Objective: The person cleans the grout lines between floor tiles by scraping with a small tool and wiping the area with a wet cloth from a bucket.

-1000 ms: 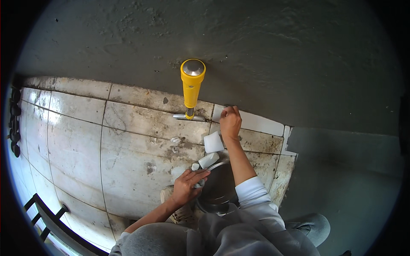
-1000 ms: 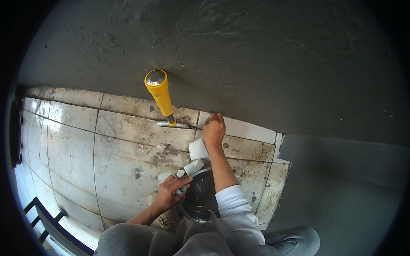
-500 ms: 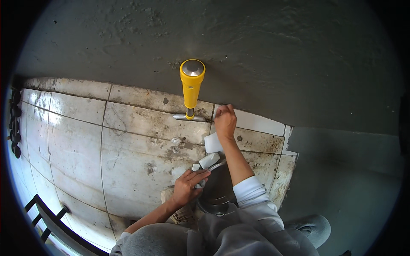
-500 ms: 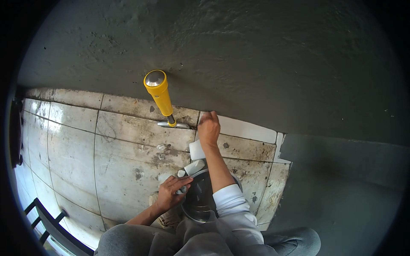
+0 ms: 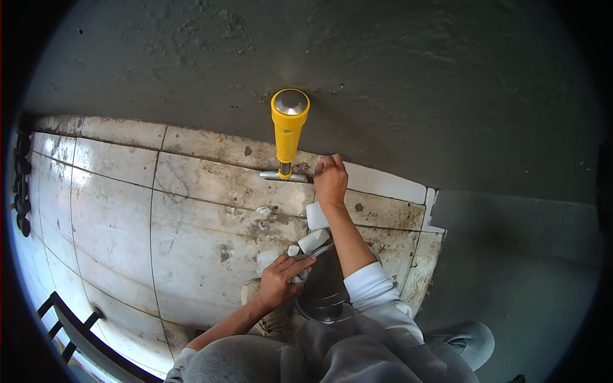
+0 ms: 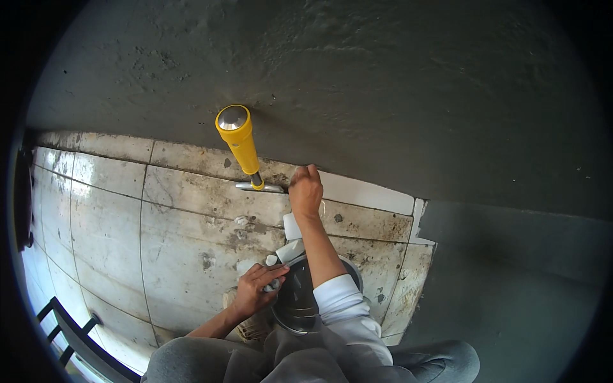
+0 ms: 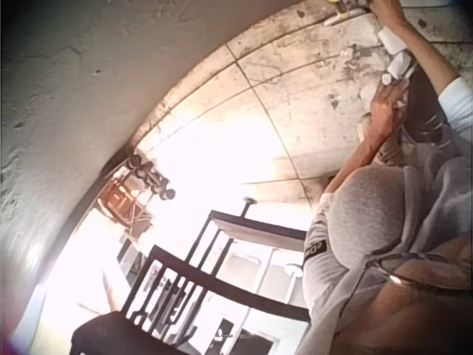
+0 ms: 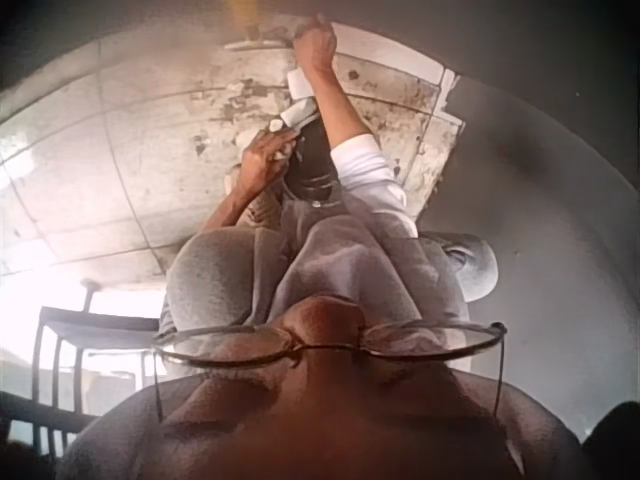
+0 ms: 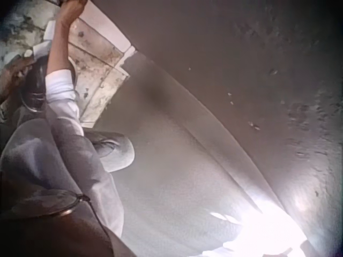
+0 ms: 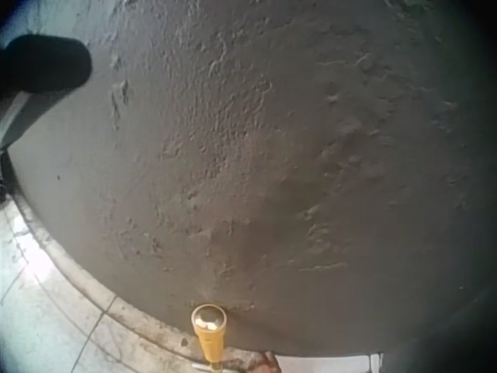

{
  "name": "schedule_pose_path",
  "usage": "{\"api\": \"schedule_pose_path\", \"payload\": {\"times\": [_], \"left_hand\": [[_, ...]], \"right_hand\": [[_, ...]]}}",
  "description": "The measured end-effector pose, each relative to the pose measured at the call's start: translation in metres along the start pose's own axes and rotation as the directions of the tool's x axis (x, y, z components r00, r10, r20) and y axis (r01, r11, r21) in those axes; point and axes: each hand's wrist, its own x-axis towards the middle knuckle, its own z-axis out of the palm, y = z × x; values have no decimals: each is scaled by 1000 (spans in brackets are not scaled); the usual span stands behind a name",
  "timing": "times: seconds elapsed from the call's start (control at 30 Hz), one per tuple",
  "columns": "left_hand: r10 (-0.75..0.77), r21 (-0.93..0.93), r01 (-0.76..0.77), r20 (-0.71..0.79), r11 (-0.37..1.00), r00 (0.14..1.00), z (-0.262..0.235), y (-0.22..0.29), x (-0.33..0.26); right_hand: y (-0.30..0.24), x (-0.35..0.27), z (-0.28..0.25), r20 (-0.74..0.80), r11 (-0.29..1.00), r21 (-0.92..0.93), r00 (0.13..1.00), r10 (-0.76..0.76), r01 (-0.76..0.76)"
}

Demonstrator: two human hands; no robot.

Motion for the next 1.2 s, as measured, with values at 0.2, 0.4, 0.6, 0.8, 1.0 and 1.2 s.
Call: {"api": "schedule_pose_path", "payload": {"times": [0.2,0.4,0.6,0.8,1.0,1.2], "left_hand": [[24,18,-24,8,1000,1000,3,-2,-2],[-22,-18,25,127,1000,992,0,-10,-8],[19,8,-19,6,1000,1000,1,2,1],[-13,5,12,107,1000,994,1,-7,-6],[7,21,-8,81,1000,997,3,-7,-5],[2,5,-2,88,1000,996,5,-9,-7]], "right_hand": [[25,-3,-18,-45,998,-42,998,50,-52],[-4,-3,3,-43,997,39,996,-72,74],[21,-2,-16,-36,1000,-12,999,7,-7],[2,-1,-1,-115,999,-22,993,22,-24],[21,-1,-16,-62,993,-64,994,90,-94],[6,-3,5,-136,999,-44,991,10,-16]]}}
